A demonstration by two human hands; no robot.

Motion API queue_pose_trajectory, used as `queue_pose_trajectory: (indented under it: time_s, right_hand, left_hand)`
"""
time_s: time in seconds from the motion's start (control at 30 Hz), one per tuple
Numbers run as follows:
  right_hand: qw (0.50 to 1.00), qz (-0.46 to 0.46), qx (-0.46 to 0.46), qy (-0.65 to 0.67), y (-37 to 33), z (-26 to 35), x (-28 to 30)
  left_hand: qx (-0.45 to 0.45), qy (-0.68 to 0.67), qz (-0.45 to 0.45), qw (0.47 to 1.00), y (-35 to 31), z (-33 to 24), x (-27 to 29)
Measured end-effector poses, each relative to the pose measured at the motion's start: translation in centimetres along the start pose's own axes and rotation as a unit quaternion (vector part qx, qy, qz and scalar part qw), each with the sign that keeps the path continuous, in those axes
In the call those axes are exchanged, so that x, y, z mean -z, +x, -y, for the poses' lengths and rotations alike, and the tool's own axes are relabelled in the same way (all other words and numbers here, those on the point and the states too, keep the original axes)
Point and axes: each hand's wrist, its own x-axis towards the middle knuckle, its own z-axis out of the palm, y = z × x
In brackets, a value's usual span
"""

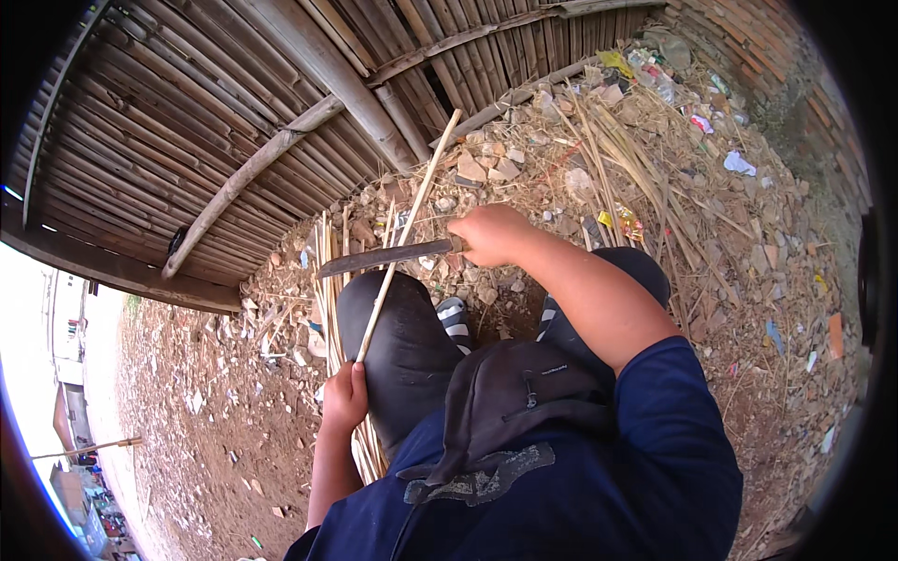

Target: The person uses a machete to strip and smooth long bamboo sticks while sitting on the ground outdoors.

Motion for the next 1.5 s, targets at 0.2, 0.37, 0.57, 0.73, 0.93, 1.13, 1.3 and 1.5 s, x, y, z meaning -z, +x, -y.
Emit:
queue_pose_trajectory:
  time_s: [0.2,0.37,0.57,0.73,0.93,1.13,1.3,1.5]
  right_hand:
    - [0.987,-0.011,-0.109,0.115,0.9,-3.8,0.7]
    - [0.963,-0.097,-0.204,0.147,0.9,-8.0,-0.3]
    - [0.976,-0.049,-0.138,0.16,0.5,-3.7,0.6]
    - [0.998,-0.013,-0.034,0.041,0.3,-1.5,-0.6]
    - [0.997,0.006,-0.049,0.054,0.2,-2.4,1.2]
    - [0.976,-0.094,-0.165,0.11,0.4,-7.5,0.0]
    - [0.972,-0.116,-0.15,0.141,1.0,-6.9,-1.2]
    - [0.988,-0.054,-0.097,0.109,0.4,-3.3,0.1]
  left_hand:
    - [-0.005,0.003,-0.014,1.0,-0.1,0.0,-0.2]
    - [-0.008,-0.004,-0.007,1.0,0.3,-0.4,0.0]
    - [0.005,-0.003,-0.004,1.0,-0.1,-0.1,-0.3]
    - [0.004,0.01,0.001,1.0,0.1,-0.5,-0.1]
    - [-0.002,0.014,-0.012,1.0,-0.1,-0.6,-0.2]
    - [-0.014,0.011,-0.007,1.0,0.2,-0.3,-0.2]
    - [-0.01,0.005,-0.008,1.0,0.2,-0.5,-0.1]
    - [-0.006,0.016,-0.014,1.0,0.0,-0.5,-0.2]
